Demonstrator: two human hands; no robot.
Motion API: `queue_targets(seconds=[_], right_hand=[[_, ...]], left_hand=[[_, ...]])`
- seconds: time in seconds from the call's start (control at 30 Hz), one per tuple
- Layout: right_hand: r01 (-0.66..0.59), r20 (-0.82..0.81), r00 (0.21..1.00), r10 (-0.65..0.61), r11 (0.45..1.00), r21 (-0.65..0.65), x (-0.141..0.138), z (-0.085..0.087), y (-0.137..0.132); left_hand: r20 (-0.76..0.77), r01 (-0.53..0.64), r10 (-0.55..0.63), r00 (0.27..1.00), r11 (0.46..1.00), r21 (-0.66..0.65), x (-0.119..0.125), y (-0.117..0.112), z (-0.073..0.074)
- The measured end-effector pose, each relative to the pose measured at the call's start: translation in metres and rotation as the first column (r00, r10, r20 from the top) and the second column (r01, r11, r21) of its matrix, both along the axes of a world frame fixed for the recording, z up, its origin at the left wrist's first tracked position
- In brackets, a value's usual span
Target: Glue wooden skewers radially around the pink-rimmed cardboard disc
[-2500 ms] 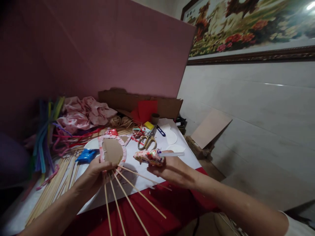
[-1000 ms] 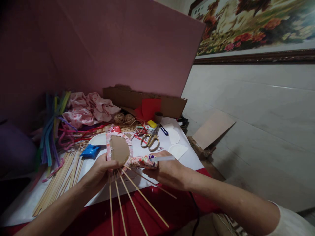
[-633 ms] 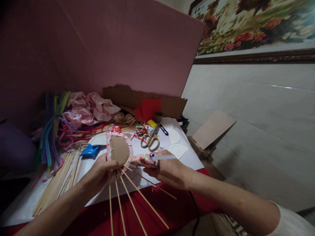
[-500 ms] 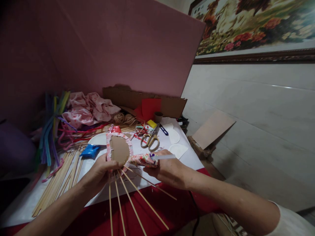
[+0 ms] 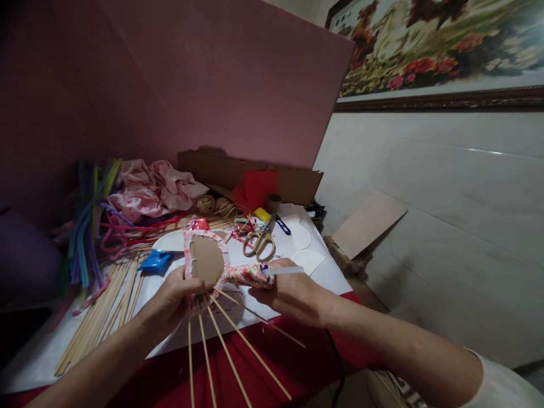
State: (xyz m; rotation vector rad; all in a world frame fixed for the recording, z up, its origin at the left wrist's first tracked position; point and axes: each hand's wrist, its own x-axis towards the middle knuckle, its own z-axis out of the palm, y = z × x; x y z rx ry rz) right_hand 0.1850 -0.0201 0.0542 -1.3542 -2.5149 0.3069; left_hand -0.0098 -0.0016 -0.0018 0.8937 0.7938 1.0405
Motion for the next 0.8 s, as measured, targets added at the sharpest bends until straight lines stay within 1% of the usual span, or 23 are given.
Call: queue_targets(seconds=[0.17,0.3,0.37,0.47,0.57,0.67,0.73,0.8], right_hand=[[-0.016,-0.018,1.0,0.016,1.0,-0.021,0.003,-0.003,0.002],[0.007,-0.044,0.999,-0.009,0.999,-0.045,-0.001,0.003,0.001],[-0.004,-0.082,0.997,-0.004,0.995,-0.103,-0.002,0.005,0.001],[-0.051,-0.204,0.979,0.009,0.978,-0.203,0.0,0.004,0.004],[-0.013,-0.335,0.938,-0.088,0.957,-0.29,0.004,-0.002,0.007],[0.059,-0.438,0.876,-0.204,0.945,-0.323,0.008,-0.006,0.009],[0.114,-0.466,0.842,-0.272,0.934,-0.34,0.013,-0.008,0.013],[0.192,-0.46,0.818,-0.346,0.917,-0.349,0.023,-0.012,0.018]], left_hand=[[0.018,-0.001,0.001,1.0,1.0,-0.006,0.001,-0.001,0.003],[0.004,-0.004,0.004,1.0,1.0,-0.017,0.001,0.0,0.002],[0.014,-0.001,0.001,1.0,1.0,0.005,0.001,0.0,0.001],[0.038,0.006,-0.006,0.999,1.0,0.015,0.002,0.0,0.0],[0.048,0.012,-0.012,0.999,1.0,0.011,0.001,-0.001,0.0],[0.032,0.021,-0.021,0.999,1.0,-0.007,0.0,-0.002,0.002],[0.027,0.023,-0.023,0.999,1.0,-0.019,0.0,-0.002,0.003],[0.028,0.022,-0.021,0.999,0.999,-0.027,0.0,-0.001,0.003]])
